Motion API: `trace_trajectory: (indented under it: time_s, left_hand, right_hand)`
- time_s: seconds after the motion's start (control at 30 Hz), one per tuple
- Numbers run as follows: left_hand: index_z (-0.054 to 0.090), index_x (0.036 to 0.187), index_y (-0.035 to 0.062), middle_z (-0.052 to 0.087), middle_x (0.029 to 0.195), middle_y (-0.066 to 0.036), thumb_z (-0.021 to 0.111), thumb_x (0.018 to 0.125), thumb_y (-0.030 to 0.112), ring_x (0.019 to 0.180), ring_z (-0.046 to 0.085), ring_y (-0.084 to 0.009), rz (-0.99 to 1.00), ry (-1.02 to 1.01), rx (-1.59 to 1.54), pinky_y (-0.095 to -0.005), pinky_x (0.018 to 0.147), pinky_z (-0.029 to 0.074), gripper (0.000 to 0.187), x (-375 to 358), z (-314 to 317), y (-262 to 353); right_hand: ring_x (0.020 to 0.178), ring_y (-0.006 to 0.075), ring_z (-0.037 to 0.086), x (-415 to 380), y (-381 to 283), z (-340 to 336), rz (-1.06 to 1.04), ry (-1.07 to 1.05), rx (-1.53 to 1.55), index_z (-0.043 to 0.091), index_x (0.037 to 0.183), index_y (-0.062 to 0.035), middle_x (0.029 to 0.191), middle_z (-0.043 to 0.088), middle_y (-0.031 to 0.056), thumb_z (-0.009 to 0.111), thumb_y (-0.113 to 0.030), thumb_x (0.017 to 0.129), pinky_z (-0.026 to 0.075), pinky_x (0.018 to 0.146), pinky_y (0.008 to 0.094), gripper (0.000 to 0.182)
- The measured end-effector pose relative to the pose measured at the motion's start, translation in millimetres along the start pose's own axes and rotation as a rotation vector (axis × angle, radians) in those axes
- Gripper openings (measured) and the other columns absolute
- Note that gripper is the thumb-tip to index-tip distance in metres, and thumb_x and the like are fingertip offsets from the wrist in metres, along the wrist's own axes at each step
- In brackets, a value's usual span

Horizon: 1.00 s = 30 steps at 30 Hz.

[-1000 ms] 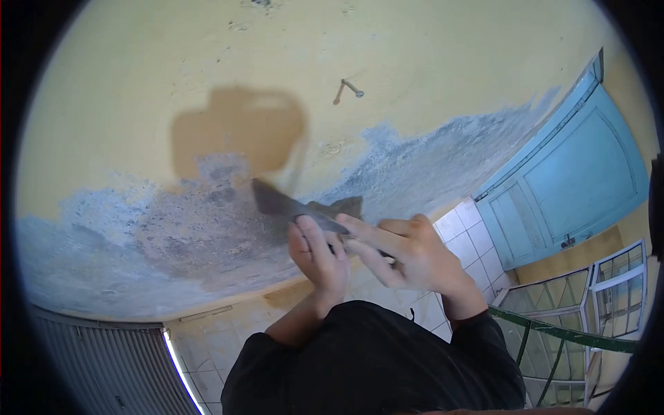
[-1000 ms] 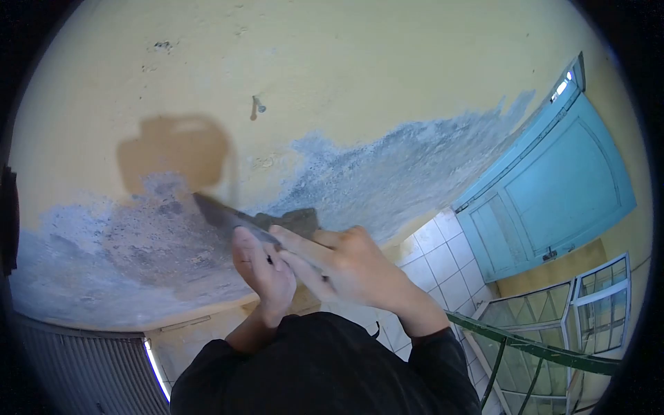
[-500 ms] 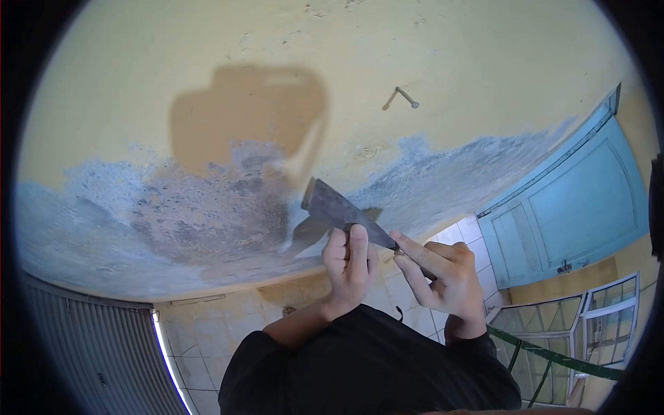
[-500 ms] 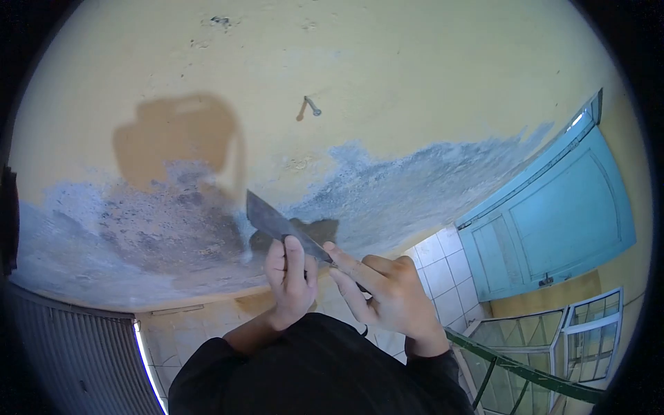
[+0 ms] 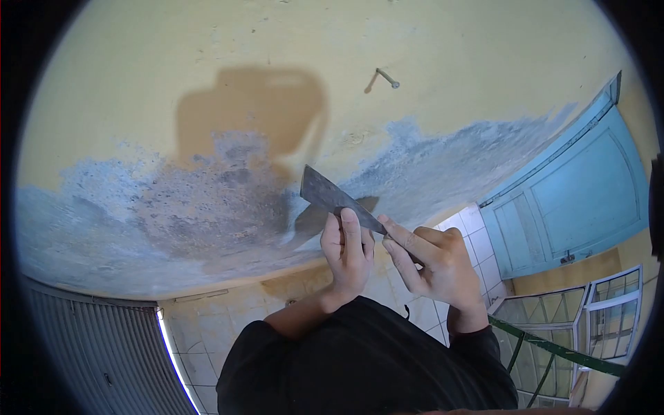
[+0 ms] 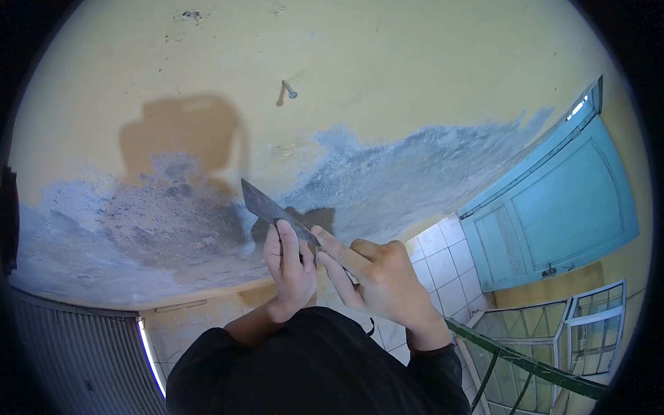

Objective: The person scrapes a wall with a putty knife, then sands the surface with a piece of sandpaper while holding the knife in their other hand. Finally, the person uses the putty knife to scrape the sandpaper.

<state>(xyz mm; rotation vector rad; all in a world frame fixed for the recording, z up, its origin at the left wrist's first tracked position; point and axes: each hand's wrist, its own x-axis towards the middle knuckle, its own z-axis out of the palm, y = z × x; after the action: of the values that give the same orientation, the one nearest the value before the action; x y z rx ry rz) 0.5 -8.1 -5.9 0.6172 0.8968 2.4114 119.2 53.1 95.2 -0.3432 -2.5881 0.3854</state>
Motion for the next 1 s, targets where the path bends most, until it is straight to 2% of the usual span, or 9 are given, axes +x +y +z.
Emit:
trace_trajectory:
  time_s: [0.3, 0.43, 0.5, 0.53, 0.6, 0.7, 0.87, 0.93, 1.0]
  left_hand:
    - [0.049, 0.093, 0.0093, 0.042, 0.062, 0.005, 0.044, 0.111, 0.023, 0.046, 0.034, -0.0022, 0.055, -0.012, -0.016, -0.0214, 0.042, 0.024, 0.023, 3.1, -1.1, -5.9]
    - [0.047, 0.087, 0.0101, 0.041, 0.058, 0.005, 0.046, 0.111, 0.023, 0.047, 0.036, -0.0023, -0.081, -0.025, -0.033, -0.0218, 0.042, 0.026, 0.027, 3.5, 18.5, -6.6]
    - [0.045, 0.081, 0.0108, 0.04, 0.054, 0.005, 0.048, 0.11, 0.025, 0.045, 0.037, -0.0025, -0.097, -0.28, 0.081, -0.0223, 0.042, 0.026, 0.033, 11.0, 27.6, -10.8]
    - [0.045, 0.077, 0.011, 0.042, 0.054, 0.005, 0.05, 0.11, 0.027, 0.043, 0.037, -0.0028, -0.152, -0.251, 0.123, -0.0223, 0.04, 0.025, 0.036, 14.6, 35.4, -8.1]
    - [0.045, 0.078, 0.0109, 0.043, 0.053, 0.004, 0.05, 0.11, 0.027, 0.043, 0.036, -0.0028, -0.119, -0.234, 0.12, -0.0222, 0.04, 0.025, 0.035, 15.6, 33.5, -14.5]
    - [0.046, 0.08, 0.0107, 0.043, 0.053, 0.004, 0.05, 0.11, 0.028, 0.042, 0.036, -0.0025, -0.1, -0.18, 0.096, -0.022, 0.039, 0.025, 0.034, 15.6, 39.5, -14.2]
    - [0.048, 0.084, 0.0101, 0.042, 0.053, 0.005, 0.048, 0.11, 0.028, 0.042, 0.034, -0.0015, -0.143, -0.203, 0.075, -0.0216, 0.039, 0.025, 0.032, 10.3, 52.0, -13.1]
    - [0.048, 0.084, 0.01, 0.041, 0.053, 0.005, 0.048, 0.11, 0.028, 0.042, 0.034, -0.0012, -0.081, -0.136, 0.067, -0.0215, 0.039, 0.024, 0.032, 10.9, 55.9, -15.4]
    - [0.048, 0.085, 0.01, 0.041, 0.053, 0.005, 0.048, 0.11, 0.028, 0.042, 0.034, -0.0013, -0.084, -0.15, 0.075, -0.0214, 0.039, 0.024, 0.031, 12.3, 43.1, -20.1]
  right_hand:
    - [0.042, 0.0208, 0.053, 1.4, 10.7, 4.8, -0.006, 0.041, 0.077, 0.072, 0.123, -0.0047, 0.055, 0.056, 0.0087, 0.073, -0.005, 0.085, 0.041, 0.045, 0.0324, 0.038]
    - [0.041, 0.0144, 0.047, -17.2, 25.6, -5.3, 0.045, 0.162, 0.083, 0.074, 0.121, -0.0035, 0.054, 0.054, 0.0082, 0.074, -0.006, 0.085, 0.037, 0.045, 0.0294, 0.036]
    - [0.041, 0.0118, 0.044, -24.4, 33.4, -13.5, 0.111, 0.228, 0.117, 0.075, 0.119, -0.0032, 0.053, 0.053, 0.0078, 0.075, -0.006, 0.085, 0.035, 0.045, 0.0282, 0.035]
    - [0.041, 0.0103, 0.043, -22.0, 36.1, -18.5, 0.152, 0.21, 0.082, 0.075, 0.119, -0.0028, 0.053, 0.053, 0.0074, 0.075, -0.006, 0.085, 0.034, 0.045, 0.0276, 0.034]
    - [0.041, 0.0091, 0.04, -14.9, 41.2, -25.3, 0.212, 0.192, 0.102, 0.075, 0.117, -0.0019, 0.052, 0.052, 0.0074, 0.075, -0.006, 0.086, 0.031, 0.044, 0.0273, 0.032]
    - [0.042, 0.0091, 0.04, -9.7, 41.1, -19.9, 0.076, 0.227, 0.098, 0.075, 0.116, -0.0013, 0.054, 0.054, 0.0079, 0.075, -0.005, 0.085, 0.031, 0.044, 0.0273, 0.031]
    - [0.043, 0.011, 0.044, -25.4, 49.5, -31.6, 0.119, 0.233, 0.108, 0.076, 0.115, -0.0012, 0.058, 0.057, 0.0092, 0.074, -0.003, 0.085, 0.033, 0.045, 0.0267, 0.03]
    - [0.043, 0.0115, 0.045, -16.9, 49.9, -36.0, 0.14, 0.221, 0.127, 0.076, 0.115, -0.0013, 0.059, 0.058, 0.0095, 0.074, -0.002, 0.085, 0.034, 0.045, 0.0267, 0.03]
    - [0.045, 0.0148, 0.053, -2.5, 45.2, -33.3, 0.168, 0.145, 0.097, 0.076, 0.118, -0.007, 0.058, 0.06, 0.0106, 0.075, -0.01, 0.087, 0.039, 0.045, 0.028, 0.031]
